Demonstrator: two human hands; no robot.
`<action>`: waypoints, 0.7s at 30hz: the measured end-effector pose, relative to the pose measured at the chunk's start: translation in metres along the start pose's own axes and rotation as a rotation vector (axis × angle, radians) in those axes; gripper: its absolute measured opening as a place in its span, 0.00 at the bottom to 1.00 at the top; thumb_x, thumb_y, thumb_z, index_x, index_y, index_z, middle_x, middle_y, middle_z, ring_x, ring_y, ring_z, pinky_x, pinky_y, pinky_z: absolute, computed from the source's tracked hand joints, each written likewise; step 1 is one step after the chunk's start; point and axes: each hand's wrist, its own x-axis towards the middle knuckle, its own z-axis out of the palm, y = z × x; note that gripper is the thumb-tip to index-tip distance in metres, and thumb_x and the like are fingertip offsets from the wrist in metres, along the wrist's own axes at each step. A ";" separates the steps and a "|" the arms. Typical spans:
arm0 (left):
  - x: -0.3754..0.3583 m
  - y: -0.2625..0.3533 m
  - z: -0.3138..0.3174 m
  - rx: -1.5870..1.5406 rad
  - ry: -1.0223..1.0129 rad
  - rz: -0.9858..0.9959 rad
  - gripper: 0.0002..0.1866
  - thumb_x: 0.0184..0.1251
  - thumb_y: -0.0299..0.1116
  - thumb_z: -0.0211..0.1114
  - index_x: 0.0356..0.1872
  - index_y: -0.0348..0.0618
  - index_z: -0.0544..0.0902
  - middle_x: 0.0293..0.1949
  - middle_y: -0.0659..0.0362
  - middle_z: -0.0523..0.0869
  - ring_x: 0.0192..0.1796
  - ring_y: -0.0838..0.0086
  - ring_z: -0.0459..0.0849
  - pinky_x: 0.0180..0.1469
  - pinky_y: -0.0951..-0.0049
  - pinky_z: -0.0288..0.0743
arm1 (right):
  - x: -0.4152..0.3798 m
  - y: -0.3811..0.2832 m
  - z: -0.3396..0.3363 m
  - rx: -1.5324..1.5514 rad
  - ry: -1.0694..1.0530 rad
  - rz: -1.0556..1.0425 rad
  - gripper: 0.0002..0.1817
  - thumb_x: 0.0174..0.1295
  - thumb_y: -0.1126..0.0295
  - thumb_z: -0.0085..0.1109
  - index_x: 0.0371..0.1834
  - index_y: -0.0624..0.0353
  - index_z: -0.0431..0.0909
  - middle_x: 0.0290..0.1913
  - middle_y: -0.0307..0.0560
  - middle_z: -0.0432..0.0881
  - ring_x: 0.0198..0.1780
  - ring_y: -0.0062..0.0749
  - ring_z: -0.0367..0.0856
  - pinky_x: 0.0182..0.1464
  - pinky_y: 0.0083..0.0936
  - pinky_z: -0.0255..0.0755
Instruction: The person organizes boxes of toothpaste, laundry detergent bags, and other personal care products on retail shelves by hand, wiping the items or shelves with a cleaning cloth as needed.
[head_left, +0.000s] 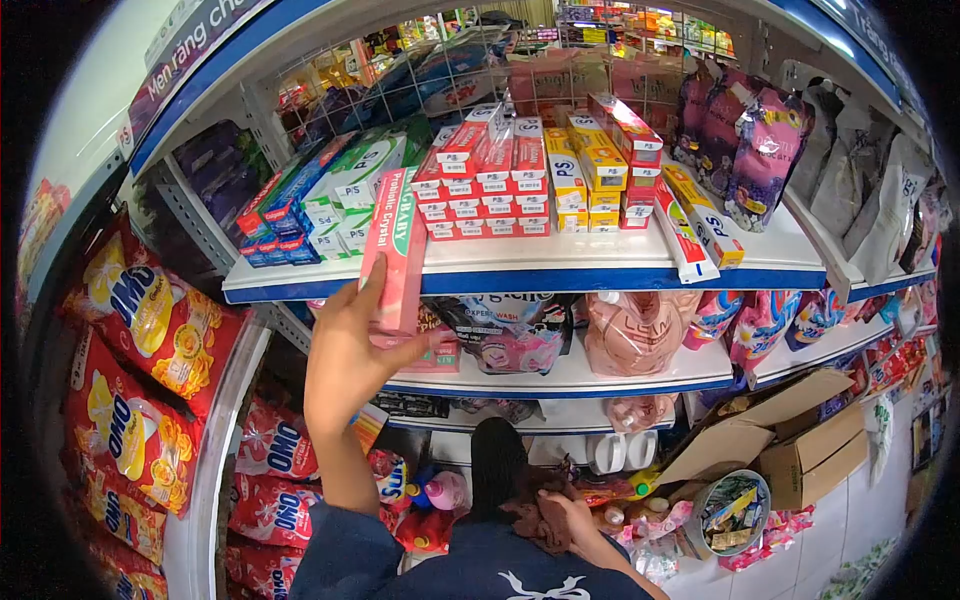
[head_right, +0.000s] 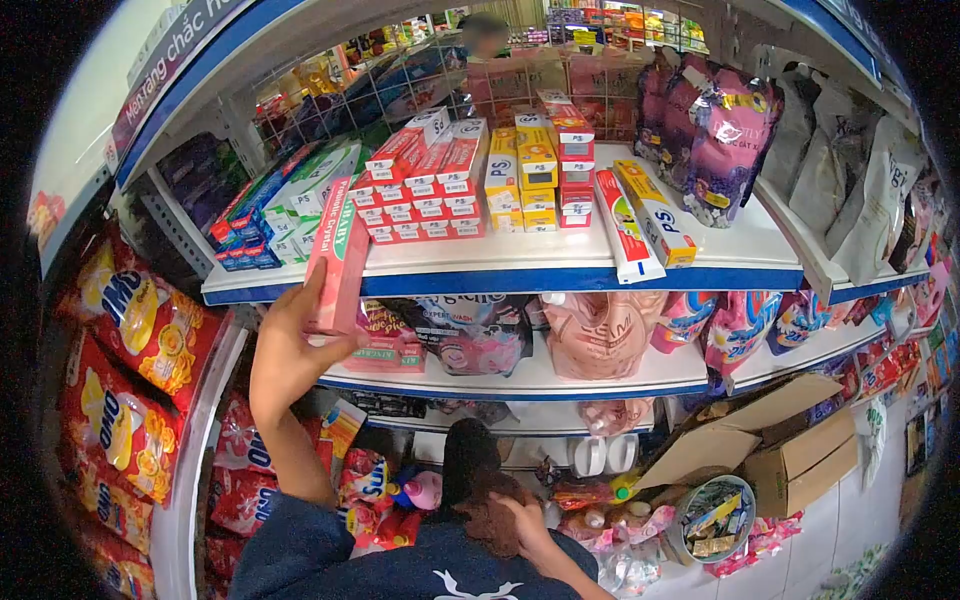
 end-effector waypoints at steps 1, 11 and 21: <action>-0.001 -0.002 -0.001 -0.020 0.018 0.019 0.33 0.38 0.33 0.71 0.52 0.34 0.74 0.37 0.48 0.78 0.36 0.61 0.79 0.40 0.68 0.71 | 0.001 0.001 -0.001 -0.003 0.015 0.009 0.21 0.53 0.72 0.59 0.50 0.65 0.67 0.41 0.49 0.76 0.41 0.34 0.77 0.41 0.29 0.73; 0.009 -0.026 0.016 -0.363 0.374 -0.072 0.27 0.40 0.20 0.70 0.47 0.33 0.75 0.44 0.52 0.77 0.43 0.70 0.79 0.44 0.73 0.75 | 0.005 0.002 -0.012 0.139 -0.034 0.090 0.15 0.55 0.74 0.55 0.47 0.64 0.69 0.38 0.50 0.77 0.36 0.37 0.79 0.39 0.32 0.77; 0.041 -0.044 0.052 -0.353 0.469 0.058 0.17 0.47 0.24 0.68 0.42 0.36 0.79 0.40 0.55 0.77 0.42 0.73 0.77 0.42 0.77 0.74 | 0.009 -0.001 -0.016 0.233 -0.016 0.030 0.15 0.54 0.76 0.54 0.47 0.62 0.69 0.40 0.49 0.76 0.39 0.39 0.78 0.42 0.33 0.77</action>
